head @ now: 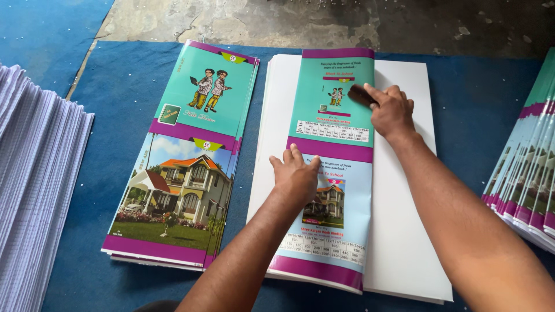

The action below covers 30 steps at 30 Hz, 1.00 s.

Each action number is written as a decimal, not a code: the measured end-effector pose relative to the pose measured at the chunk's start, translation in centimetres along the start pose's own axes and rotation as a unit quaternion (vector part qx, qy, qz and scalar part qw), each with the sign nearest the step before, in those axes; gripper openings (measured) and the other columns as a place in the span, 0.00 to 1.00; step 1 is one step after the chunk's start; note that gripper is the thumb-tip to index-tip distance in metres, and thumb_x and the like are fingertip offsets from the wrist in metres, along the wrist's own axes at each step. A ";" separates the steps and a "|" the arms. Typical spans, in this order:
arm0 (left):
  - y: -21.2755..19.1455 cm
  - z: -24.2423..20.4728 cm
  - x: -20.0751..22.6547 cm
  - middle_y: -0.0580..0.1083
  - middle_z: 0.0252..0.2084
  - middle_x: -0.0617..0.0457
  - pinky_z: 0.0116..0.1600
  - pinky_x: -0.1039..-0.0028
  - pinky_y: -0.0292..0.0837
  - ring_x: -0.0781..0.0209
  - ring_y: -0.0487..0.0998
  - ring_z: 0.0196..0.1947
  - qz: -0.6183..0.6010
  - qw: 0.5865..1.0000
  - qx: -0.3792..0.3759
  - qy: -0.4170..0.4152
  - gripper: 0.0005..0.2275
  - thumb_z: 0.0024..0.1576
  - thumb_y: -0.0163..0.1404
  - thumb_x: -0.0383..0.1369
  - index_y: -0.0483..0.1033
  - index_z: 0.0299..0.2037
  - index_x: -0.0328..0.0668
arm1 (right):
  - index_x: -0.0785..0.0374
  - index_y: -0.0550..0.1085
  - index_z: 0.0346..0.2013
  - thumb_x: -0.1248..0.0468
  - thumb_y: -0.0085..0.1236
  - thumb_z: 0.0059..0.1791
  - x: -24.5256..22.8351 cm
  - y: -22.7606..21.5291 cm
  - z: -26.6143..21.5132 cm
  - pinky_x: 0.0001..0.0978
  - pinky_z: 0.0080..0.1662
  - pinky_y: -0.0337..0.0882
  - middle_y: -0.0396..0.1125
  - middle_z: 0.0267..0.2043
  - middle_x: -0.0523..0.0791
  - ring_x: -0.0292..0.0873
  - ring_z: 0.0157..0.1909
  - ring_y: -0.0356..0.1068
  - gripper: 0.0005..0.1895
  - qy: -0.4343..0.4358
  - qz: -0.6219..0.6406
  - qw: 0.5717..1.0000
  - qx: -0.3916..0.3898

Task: The person folds a printed cover sheet around a stack of blank pages and uses a wooden block to press the fold, repeating this process for multiple booklets. The person places each completed booklet onto a growing stack to the left.

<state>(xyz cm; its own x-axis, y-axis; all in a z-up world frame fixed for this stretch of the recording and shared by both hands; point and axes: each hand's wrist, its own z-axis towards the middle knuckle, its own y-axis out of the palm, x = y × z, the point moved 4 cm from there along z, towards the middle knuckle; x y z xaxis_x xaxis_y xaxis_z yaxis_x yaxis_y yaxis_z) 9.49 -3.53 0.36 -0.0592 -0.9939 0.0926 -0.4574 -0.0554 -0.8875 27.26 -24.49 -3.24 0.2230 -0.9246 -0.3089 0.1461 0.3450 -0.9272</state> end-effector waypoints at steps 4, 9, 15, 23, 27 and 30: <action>0.2 0.0 -0.1 0.47 0.74 0.26 0.69 0.34 0.42 0.36 0.51 0.73 -0.004 1.000 0.012 0.005 0.37 0.52 0.62 0.35 0.57 0.72 0.60 | 0.40 0.71 0.66 0.65 0.54 0.53 0.0 0.1 2.0 0.49 0.61 0.57 0.63 0.53 0.49 0.48 0.58 0.63 0.27 0.057 0.016 0.998 -0.015; 0.4 0.1 -0.3 0.49 0.73 0.24 0.68 0.34 0.45 0.35 0.53 0.72 -0.010 0.999 0.044 0.012 0.36 0.51 0.62 0.33 0.59 0.71 0.59 | 0.40 0.70 0.67 0.65 0.56 0.52 0.1 0.1 4.1 0.54 0.64 0.57 0.62 0.58 0.51 0.53 0.62 0.62 0.28 0.125 0.041 0.991 -0.024; -0.2 -0.5 -0.3 0.48 0.73 0.23 0.68 0.35 0.46 0.35 0.53 0.71 -0.033 0.999 0.037 0.022 0.38 0.49 0.65 0.34 0.58 0.71 0.58 | 0.43 0.69 0.67 0.67 0.56 0.50 0.6 0.2 6.5 0.49 0.65 0.62 0.62 0.62 0.51 0.54 0.62 0.65 0.30 0.190 0.070 0.979 -0.024; -0.7 -0.8 -0.3 0.47 0.74 0.26 0.69 0.34 0.45 0.35 0.54 0.71 -0.014 1.000 0.012 0.019 0.39 0.51 0.63 0.32 0.55 0.73 0.59 | 0.55 0.66 0.69 0.67 0.52 0.53 3.1 2.2 10.0 0.44 0.64 0.65 0.60 0.64 0.54 0.54 0.65 0.64 0.27 0.208 0.071 0.975 -0.020; -0.6 -0.7 -0.4 0.45 0.75 0.27 0.70 0.36 0.45 0.37 0.52 0.72 -0.013 1.000 -0.022 0.012 0.40 0.52 0.62 0.33 0.52 0.74 0.61 | 0.56 0.63 0.70 0.62 0.45 0.58 3.7 3.3 10.9 0.43 0.64 0.65 0.57 0.67 0.53 0.54 0.66 0.63 0.24 0.250 0.096 0.963 -0.017; -0.7 -0.7 -0.4 0.46 0.74 0.27 0.70 0.35 0.45 0.36 0.53 0.71 -0.005 1.000 -0.008 0.018 0.39 0.53 0.61 0.32 0.52 0.74 0.62 | 0.53 0.59 0.72 0.65 0.47 0.55 3.7 3.5 11.1 0.40 0.63 0.68 0.55 0.68 0.54 0.53 0.67 0.63 0.29 0.281 0.083 0.955 -0.054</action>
<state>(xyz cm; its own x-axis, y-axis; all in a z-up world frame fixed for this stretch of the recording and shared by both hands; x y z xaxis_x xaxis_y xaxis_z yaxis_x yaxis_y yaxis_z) 9.25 -3.02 1.28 -0.0855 -0.9893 0.1178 -0.4717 -0.0639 -0.8794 39.30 -24.88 -5.31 -0.3223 -0.8095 -0.4907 0.0463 0.5043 -0.8623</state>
